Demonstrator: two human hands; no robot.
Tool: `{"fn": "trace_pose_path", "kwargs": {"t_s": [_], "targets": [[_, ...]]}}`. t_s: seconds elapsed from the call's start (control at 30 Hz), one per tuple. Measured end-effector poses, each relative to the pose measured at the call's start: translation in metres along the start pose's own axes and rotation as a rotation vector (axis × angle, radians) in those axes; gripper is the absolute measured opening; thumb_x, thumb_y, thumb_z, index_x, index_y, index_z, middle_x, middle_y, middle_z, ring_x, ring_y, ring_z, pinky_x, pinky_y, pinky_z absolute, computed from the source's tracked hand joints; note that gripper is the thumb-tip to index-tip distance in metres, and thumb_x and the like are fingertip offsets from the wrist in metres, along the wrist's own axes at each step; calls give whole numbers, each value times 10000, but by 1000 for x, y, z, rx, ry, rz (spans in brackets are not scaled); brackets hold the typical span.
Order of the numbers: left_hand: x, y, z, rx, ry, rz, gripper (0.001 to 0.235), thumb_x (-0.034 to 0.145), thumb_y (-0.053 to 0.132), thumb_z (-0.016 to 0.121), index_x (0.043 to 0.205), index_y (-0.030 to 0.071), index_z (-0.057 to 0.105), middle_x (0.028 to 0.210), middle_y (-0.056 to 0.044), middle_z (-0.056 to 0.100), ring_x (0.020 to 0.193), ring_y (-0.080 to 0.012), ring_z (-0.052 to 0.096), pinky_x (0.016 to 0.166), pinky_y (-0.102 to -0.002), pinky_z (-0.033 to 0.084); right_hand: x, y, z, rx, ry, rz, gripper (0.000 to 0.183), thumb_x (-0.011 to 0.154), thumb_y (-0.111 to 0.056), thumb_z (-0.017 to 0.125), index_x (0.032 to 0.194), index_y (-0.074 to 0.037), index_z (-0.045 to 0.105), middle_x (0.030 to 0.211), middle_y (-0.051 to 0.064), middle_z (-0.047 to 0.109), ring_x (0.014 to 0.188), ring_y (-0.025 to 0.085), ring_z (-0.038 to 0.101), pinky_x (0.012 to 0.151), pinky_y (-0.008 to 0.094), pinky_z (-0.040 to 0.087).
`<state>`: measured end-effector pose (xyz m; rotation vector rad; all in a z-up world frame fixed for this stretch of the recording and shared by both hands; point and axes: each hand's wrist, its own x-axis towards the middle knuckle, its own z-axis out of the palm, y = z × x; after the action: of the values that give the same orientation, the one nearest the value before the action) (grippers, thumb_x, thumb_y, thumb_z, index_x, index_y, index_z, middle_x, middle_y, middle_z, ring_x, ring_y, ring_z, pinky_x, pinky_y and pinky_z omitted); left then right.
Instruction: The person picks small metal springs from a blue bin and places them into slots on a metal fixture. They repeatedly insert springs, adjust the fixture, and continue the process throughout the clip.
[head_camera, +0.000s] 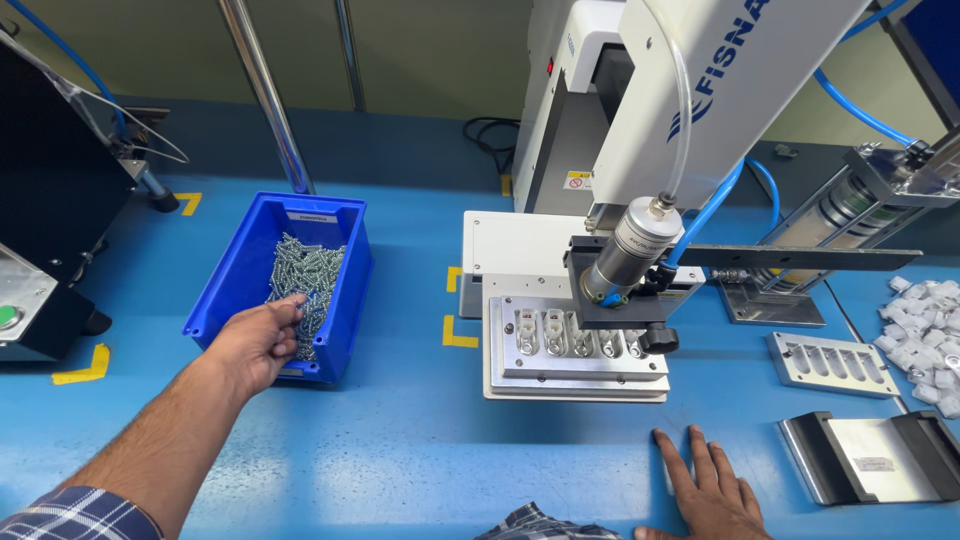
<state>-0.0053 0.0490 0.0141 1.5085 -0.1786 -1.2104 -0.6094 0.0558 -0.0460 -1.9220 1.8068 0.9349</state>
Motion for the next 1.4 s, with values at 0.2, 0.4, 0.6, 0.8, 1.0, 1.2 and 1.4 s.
{"fn": "trace_pose_path", "kwargs": {"t_s": [0.2, 0.4, 0.6, 0.8, 1.0, 1.2, 1.4], "targets": [[-3, -3, 4, 7, 64, 17, 135, 985, 88, 650, 1080, -1, 687, 902, -42, 679, 575, -58, 417, 455, -216, 326, -3, -1, -4, -46, -49, -14, 1279, 658, -1000, 517, 1626, -445, -107, 1708, 206, -156, 1567, 449, -111, 1200, 693, 145], [6, -6, 4, 40, 76, 40, 75, 974, 70, 662, 1005, 9, 693, 913, -61, 708, 560, -59, 405, 433, -231, 309, -15, -6, -15, -29, -66, -25, 1253, 701, -953, 537, 1636, -421, -106, 1710, 210, -171, 1570, 451, -135, 1201, 698, 154], [15, -9, -2, 28, 49, 27, 70, 993, 51, 608, 984, 12, 666, 827, -39, 652, 539, -64, 377, 425, -243, 303, -42, -16, -35, 84, -134, -30, 1196, 804, -852, 603, 1619, -405, -151, 1701, 156, -255, 1565, 409, -224, 1251, 659, 53], [24, -11, -7, 49, 32, 0, 183, 1043, 108, 558, 911, -8, 609, 718, -16, 482, 523, -85, 337, 416, -268, 289, -63, -33, -49, 45, -130, -15, 1208, 812, -818, 625, 1620, -386, -161, 1707, 155, -260, 1570, 403, -212, 1257, 647, 90], [25, -8, -5, 2, 46, -12, 78, 1040, 74, 509, 988, 65, 567, 766, -19, 516, 508, -83, 338, 413, -256, 280, -73, -40, -59, 34, -146, -20, 1194, 825, -801, 617, 1609, -407, -191, 1703, 136, -274, 1570, 388, -229, 1279, 614, 52], [20, -5, -3, 53, 29, -13, 115, 1046, 90, 486, 1011, 74, 595, 788, -18, 547, 485, -79, 328, 405, -262, 284, -61, -34, -51, 40, -169, -36, 1188, 852, -792, 613, 1597, -403, -227, 1692, 155, -298, 1559, 406, -244, 1271, 627, 36], [17, -4, -5, 8, 43, -24, 48, 1023, 104, 567, 1012, 74, 602, 775, -11, 530, 484, -70, 330, 406, -257, 279, -26, -15, -26, -83, -104, -47, 1217, 765, -945, 516, 1615, -422, -179, 1695, 206, -262, 1560, 455, -181, 1220, 667, 146]]}}
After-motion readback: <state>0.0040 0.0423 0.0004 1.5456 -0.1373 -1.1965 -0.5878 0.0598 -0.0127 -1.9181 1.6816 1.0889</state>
